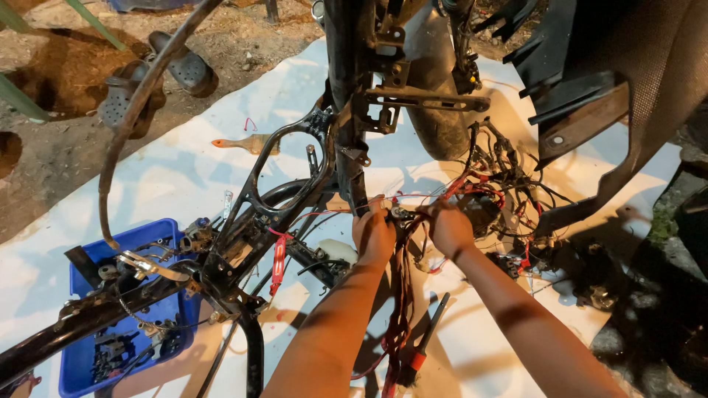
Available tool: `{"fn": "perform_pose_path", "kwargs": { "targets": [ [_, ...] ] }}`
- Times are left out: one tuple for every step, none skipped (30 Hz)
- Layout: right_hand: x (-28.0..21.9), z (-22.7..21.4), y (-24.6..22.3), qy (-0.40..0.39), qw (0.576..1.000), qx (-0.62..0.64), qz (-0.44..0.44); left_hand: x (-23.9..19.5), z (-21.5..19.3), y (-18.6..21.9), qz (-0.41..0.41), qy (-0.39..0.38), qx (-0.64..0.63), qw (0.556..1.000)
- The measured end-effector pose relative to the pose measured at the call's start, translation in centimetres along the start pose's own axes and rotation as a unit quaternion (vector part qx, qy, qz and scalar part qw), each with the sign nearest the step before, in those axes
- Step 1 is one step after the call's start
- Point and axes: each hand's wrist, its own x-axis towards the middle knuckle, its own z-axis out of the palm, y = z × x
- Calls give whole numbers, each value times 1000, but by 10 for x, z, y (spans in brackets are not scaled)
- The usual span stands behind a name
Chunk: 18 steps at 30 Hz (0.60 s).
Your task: The person works on a motorcycle frame, handling a complex bundle of red and black wires. They connect and organize the wiring harness near the handlebars and engine area, using their hands to route the cables. The person then lifts the entire wiring harness to inspect it and moves around the workspace.
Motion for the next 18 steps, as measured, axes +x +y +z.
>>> {"fn": "perform_pose_path", "kwargs": {
  "targets": [
    [4,-9,-2,-19,999,30,23,1,-4,4,-11,9,-8,1000],
    [8,-18,-4,-39,996,59,45,2,-8,8,-23,18,-15,999],
    [10,-11,-2,-39,996,59,45,1,-4,3,-23,19,-14,999],
    [12,-4,-1,41,997,58,-2,0,1,-2,-19,5,4,1000],
    [14,3,1,120,990,55,-49,-1,5,-7,-15,-8,22,1000],
    [12,7,0,120,990,56,-51,-1,7,-8,-16,-8,22,1000],
    [9,11,-1,105,993,17,-56,-1,10,-9,-9,8,35,999],
    [7,15,-1,89,994,-22,-62,-1,13,-9,-1,24,48,999],
    [-3,6,-16,88,994,-22,-62,1,13,-7,-2,24,48,999],
    [-13,-3,-30,-50,998,-14,19,4,13,-6,-139,11,-107,984],
    [-24,-13,-44,-188,977,-6,99,6,13,-4,-269,-2,-257,928],
    [-31,-17,-55,-188,977,-7,99,7,17,-8,-270,-2,-257,928],
    [-39,-21,-67,-213,966,79,124,7,20,-13,-148,2,-127,981],
    [-48,-25,-78,-236,947,164,147,7,23,-17,-20,6,7,1000],
    [-46,-15,-72,-235,947,163,148,9,25,-15,-19,6,5,1000],
    [-44,-5,-66,-113,978,167,50,12,27,-12,-176,-1,-150,973],
    [-42,5,-62,13,984,169,-49,16,27,-10,-323,-9,-297,898],
    [-40,-5,-62,14,984,168,-48,14,27,-8,-322,-10,-297,899]
  ]
}}
